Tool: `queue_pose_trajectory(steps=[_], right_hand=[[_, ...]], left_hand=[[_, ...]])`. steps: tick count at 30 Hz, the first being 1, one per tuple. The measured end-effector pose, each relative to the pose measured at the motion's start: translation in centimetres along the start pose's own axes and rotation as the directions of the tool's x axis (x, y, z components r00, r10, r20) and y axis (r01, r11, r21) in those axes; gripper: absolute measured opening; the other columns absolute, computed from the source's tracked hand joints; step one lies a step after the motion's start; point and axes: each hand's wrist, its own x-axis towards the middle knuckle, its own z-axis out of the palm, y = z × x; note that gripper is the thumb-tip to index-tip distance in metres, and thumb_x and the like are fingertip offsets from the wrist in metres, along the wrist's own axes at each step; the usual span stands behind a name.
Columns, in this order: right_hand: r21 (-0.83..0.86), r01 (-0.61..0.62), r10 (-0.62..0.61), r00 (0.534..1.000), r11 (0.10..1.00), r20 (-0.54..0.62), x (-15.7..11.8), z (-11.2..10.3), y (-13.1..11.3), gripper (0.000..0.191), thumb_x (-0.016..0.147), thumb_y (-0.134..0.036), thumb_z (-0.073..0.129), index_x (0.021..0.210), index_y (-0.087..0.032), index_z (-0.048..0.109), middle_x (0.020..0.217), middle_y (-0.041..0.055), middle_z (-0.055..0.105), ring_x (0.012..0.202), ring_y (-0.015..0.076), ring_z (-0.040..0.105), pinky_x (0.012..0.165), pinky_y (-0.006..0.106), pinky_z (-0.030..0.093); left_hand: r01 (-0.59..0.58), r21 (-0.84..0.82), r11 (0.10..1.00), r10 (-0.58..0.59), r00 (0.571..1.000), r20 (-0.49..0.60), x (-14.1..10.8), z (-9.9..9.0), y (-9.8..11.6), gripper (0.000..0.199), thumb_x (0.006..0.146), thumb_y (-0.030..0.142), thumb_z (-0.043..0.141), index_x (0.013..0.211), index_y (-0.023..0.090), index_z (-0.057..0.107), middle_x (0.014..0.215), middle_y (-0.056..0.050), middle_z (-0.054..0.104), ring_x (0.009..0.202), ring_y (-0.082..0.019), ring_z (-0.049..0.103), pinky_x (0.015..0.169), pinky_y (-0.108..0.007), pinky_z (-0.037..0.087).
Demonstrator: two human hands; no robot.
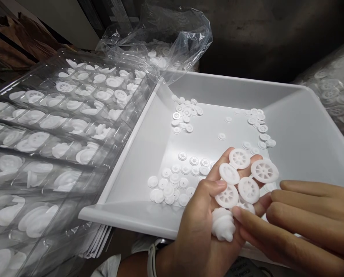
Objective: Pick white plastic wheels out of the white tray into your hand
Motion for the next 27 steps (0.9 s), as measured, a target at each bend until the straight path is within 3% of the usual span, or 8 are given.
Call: queue_pose_trajectory(steps=[6, 14, 18, 22, 27], right_hand=[[-0.013, 0.03, -0.03, 0.998, 0.999, -0.055, -0.6, 0.5, -0.1, 0.033, 0.101, -0.055, 0.057, 0.105, -0.025, 0.068, 0.073, 0.0009, 0.05, 0.071, 0.0175, 0.055, 0.059, 0.029, 0.047], [-0.04, 0.026, -0.028, 0.998, 0.999, -0.053, -1.8, 0.8, -0.2, 0.034, 0.099, -0.057, 0.059, 0.092, -0.026, 0.068, 0.066, 0.001, 0.047, 0.065, 0.0185, 0.052, 0.054, 0.031, 0.043], [-0.042, 0.017, -0.019, 0.999, 0.999, -0.048, -1.8, 0.3, -0.4, 0.029, 0.098, -0.052, 0.062, 0.086, -0.026, 0.068, 0.063, 0.0006, 0.046, 0.062, 0.0187, 0.05, 0.052, 0.032, 0.041], [-0.019, -0.041, 0.042, 0.999, 0.999, 0.01, -0.8, -0.4, -0.4, 0.017, 0.098, -0.035, 0.064, 0.083, -0.026, 0.067, 0.062, -0.0003, 0.047, 0.059, 0.0185, 0.048, 0.052, 0.034, 0.039], [-0.029, -0.082, 0.085, 0.992, 0.996, 0.096, 0.3, -1.0, -0.4, 0.023, 0.102, -0.017, 0.051, 0.086, -0.023, 0.066, 0.063, 0.0002, 0.05, 0.061, 0.0206, 0.048, 0.056, 0.039, 0.038]], left_hand=[[0.011, -0.05, 0.999, -0.013, 0.999, -0.05, 0.2, -0.5, -0.3, 0.059, 0.088, 0.021, 0.051, 0.147, 0.019, 0.048, 0.139, -0.013, 0.065, 0.14, -0.032, 0.052, 0.118, -0.048, 0.04], [0.004, -0.082, 0.997, -0.013, 0.993, -0.115, 0.1, -0.2, -0.2, 0.058, 0.087, 0.02, 0.054, 0.144, 0.019, 0.051, 0.138, -0.012, 0.067, 0.14, -0.031, 0.052, 0.117, -0.047, 0.043], [-0.019, -0.101, 0.995, 0.001, 0.986, -0.168, 0.1, 0.2, 0.0, 0.055, 0.09, 0.018, 0.047, 0.145, 0.018, 0.05, 0.131, -0.011, 0.071, 0.132, -0.027, 0.06, 0.115, -0.048, 0.046], [-0.026, -0.097, 0.995, 0.009, 0.985, -0.175, 0.3, 0.4, 0.2, 0.053, 0.09, 0.018, 0.046, 0.142, 0.018, 0.054, 0.128, -0.01, 0.073, 0.13, -0.025, 0.062, 0.113, -0.044, 0.049], [-0.05, -0.096, 0.994, 0.032, 0.983, -0.18, 0.4, 0.4, 0.1, 0.051, 0.09, 0.019, 0.048, 0.14, 0.018, 0.058, 0.13, -0.01, 0.072, 0.129, -0.026, 0.063, 0.108, -0.04, 0.053]])
